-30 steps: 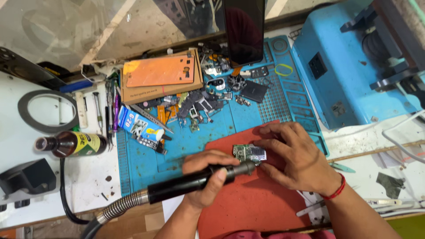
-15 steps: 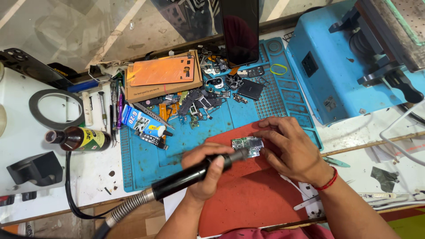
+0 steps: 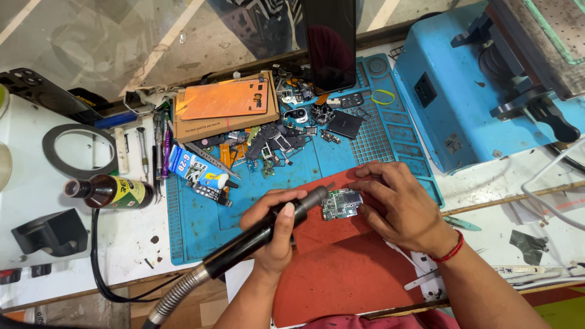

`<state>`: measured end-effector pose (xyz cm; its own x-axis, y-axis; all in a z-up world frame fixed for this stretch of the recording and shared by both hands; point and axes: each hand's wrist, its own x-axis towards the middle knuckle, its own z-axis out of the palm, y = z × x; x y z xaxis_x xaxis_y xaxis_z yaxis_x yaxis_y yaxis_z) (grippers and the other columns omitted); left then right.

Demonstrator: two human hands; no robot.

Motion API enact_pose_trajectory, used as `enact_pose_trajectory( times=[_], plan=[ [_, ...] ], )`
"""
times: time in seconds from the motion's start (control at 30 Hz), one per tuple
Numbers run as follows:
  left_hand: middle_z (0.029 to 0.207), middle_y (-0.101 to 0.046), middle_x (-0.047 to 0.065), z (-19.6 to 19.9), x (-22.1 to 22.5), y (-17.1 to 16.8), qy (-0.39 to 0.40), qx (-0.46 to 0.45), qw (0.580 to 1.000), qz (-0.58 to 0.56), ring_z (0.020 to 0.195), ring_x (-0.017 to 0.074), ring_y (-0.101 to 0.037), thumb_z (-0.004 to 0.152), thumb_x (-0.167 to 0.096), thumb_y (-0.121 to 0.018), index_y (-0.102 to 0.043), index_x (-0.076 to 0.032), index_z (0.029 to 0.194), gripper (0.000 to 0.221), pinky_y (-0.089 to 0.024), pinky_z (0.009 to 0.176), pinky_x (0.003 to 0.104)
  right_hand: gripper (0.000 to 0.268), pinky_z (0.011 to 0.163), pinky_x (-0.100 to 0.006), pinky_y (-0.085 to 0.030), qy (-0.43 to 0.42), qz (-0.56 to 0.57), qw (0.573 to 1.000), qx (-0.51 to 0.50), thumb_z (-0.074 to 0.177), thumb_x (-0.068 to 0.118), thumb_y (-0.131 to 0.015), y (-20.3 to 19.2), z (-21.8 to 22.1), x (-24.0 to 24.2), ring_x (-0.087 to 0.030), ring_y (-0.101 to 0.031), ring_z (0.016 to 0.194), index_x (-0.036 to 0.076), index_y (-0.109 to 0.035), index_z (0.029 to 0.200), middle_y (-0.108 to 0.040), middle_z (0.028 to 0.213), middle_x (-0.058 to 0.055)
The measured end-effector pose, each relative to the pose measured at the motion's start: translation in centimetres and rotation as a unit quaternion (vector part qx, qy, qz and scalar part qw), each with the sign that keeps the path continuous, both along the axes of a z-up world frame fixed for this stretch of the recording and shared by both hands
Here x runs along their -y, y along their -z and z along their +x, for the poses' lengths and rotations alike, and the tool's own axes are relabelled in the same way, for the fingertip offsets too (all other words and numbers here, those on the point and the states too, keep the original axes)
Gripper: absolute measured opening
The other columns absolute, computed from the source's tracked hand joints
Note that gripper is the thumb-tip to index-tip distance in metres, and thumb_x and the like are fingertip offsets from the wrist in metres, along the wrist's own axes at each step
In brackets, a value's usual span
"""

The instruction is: The person uses a hot air gun to heat components on a mobile phone motherboard placed on a red mat on a cluttered workbench. The hands move the tool around the board while steadying it on the workspace.

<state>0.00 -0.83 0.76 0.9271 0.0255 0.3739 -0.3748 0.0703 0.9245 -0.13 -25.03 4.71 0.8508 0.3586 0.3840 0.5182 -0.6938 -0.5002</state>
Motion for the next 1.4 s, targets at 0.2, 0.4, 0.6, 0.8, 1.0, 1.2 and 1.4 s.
enact_pose_trajectory(
  times=[0.2,0.4,0.6,0.8,1.0,1.2,1.4],
  plan=[
    [0.102,-0.077,0.017,-0.2,0.2,-0.1,-0.003,0.015,1.000,0.005,0.087,0.0207,-0.072,0.097,-0.021,-0.061,-0.072,0.004,0.104,0.028,-0.058,0.082,0.032,0.046,0.098,-0.040,-0.048,0.023,-0.018,0.999,-0.013,0.075,0.007,-0.075,0.0,-0.1,-0.2,-0.030,-0.058,0.111,0.009,-0.070,0.120,-0.060,0.125,-0.010],
    [0.102,-0.077,0.016,0.0,-0.2,-0.1,0.113,0.043,0.993,-0.002,0.093,0.0220,-0.074,0.098,-0.021,-0.063,-0.071,0.004,0.104,0.027,-0.060,0.087,0.034,0.057,0.096,-0.044,-0.047,-0.007,-0.035,0.999,0.013,0.069,0.021,-0.082,-0.7,0.0,-0.3,-0.034,-0.056,0.109,0.007,-0.068,0.122,-0.059,0.125,-0.012],
    [0.102,-0.077,0.017,-0.3,-0.3,0.1,0.100,0.032,0.994,0.030,0.094,0.0240,-0.075,0.097,-0.019,-0.064,-0.071,0.003,0.103,0.023,-0.060,0.088,0.034,0.054,0.095,-0.042,-0.048,0.011,-0.040,0.999,-0.010,0.073,0.024,-0.084,-0.3,-0.1,-0.3,-0.033,-0.056,0.109,0.008,-0.068,0.122,-0.060,0.125,-0.011],
    [0.099,-0.077,0.016,0.1,-0.3,-0.6,0.106,0.062,0.991,0.057,0.092,0.0217,-0.076,0.094,-0.021,-0.065,-0.071,0.002,0.101,0.025,-0.060,0.085,0.034,0.054,0.095,-0.041,-0.049,0.029,-0.027,0.999,-0.007,0.074,0.023,-0.083,-0.7,-0.1,-0.6,-0.032,-0.057,0.109,0.008,-0.067,0.124,-0.060,0.124,-0.012],
    [0.097,-0.078,0.017,-0.1,-0.2,0.3,0.047,-0.012,0.998,0.031,0.083,0.0214,-0.073,0.094,-0.023,-0.064,-0.072,0.003,0.100,0.028,-0.060,0.077,0.034,0.054,0.094,-0.042,-0.048,0.020,-0.031,0.999,-0.016,0.073,0.022,-0.083,-0.4,0.0,-0.3,-0.032,-0.057,0.107,0.009,-0.068,0.123,-0.061,0.125,-0.011],
    [0.100,-0.076,0.019,-0.4,-0.4,0.2,-0.007,0.000,0.999,-0.038,0.088,0.0228,-0.072,0.095,-0.021,-0.061,-0.071,0.005,0.103,0.029,-0.057,0.082,0.033,0.053,0.096,-0.041,-0.048,0.022,-0.019,0.999,-0.019,0.071,0.022,-0.083,-0.3,0.1,-0.2,-0.032,-0.056,0.109,0.008,-0.067,0.120,-0.061,0.126,-0.010],
    [0.099,-0.078,0.020,-0.4,-2.1,-0.5,0.073,-0.009,0.997,-0.017,0.093,0.0245,-0.073,0.096,-0.022,-0.060,-0.072,0.006,0.102,0.031,-0.058,0.088,0.035,0.053,0.097,-0.044,-0.046,-0.005,-0.053,0.999,0.009,0.069,0.022,-0.079,-0.3,0.3,-0.4,-0.034,-0.055,0.108,0.008,-0.069,0.120,-0.060,0.124,-0.013]
  ],
)
